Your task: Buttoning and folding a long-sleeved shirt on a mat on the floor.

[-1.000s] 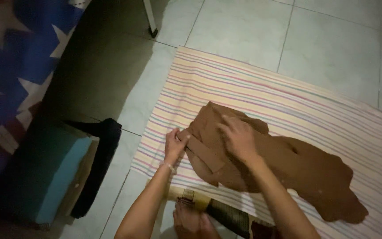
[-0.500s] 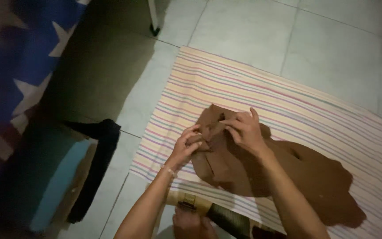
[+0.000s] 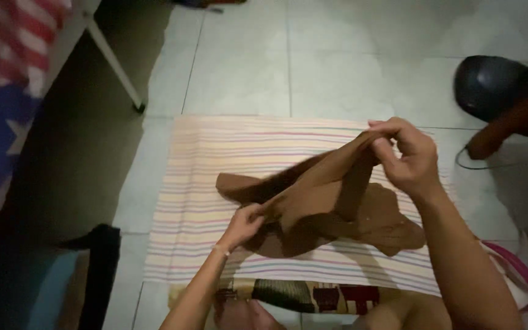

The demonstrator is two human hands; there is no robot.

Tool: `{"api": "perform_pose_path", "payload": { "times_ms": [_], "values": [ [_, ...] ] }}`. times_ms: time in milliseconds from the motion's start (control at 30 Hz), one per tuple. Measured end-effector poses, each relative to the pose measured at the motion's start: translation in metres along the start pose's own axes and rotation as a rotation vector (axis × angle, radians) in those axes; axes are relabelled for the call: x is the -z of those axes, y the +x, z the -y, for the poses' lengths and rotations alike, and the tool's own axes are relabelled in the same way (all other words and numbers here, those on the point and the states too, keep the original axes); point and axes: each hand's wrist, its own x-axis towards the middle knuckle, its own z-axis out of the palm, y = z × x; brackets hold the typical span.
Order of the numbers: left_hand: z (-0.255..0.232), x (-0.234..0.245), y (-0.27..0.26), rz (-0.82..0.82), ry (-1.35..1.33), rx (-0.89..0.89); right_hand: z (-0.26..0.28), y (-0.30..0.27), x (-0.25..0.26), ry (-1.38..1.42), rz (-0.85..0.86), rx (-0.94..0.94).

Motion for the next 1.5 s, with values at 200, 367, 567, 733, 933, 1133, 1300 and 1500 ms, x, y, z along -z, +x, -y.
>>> {"api": "perform_pose_path", "payload": {
  "times_ms": [200,367,567,733,933,1133,1300,1500],
  "values": [
    [-0.001,0.068,0.055,-0.431,0.141,-0.300,-0.056,-0.005,0.082,-0.018,-0.177,-0.214],
    [-0.231,0.177,0.033,-0.523,0.202,-0.504,-0.011,-0.004,0.138,-0.281,-0.251,-0.031],
    [-0.349,0.255,-0.003,-0.586,0.503,-0.558,0.030,0.006,0.173,-0.638,-0.142,0.188],
    [-0.363,0.279,-0.036,-0.730,0.784,-0.837,0.035,0.013,0.201,-0.845,-0.153,0.359],
    [-0.331,0.319,-0.070,-0.854,1.122,-0.812,0.053,0.002,0.213,-1.091,-0.148,0.221],
    [-0.351,0.249,-0.082,-0.852,0.607,-0.790,0.028,-0.042,0.130,-0.621,-0.206,0.014],
    [-0.390,0.181,-0.067,-0.722,0.515,-0.751,0.033,-0.073,-0.048,-0.452,0.038,0.086],
    [-0.436,0.176,-0.069,-0.680,0.577,-0.877,0.018,-0.102,-0.168,0.053,0.220,-0.153]
  ]
}}
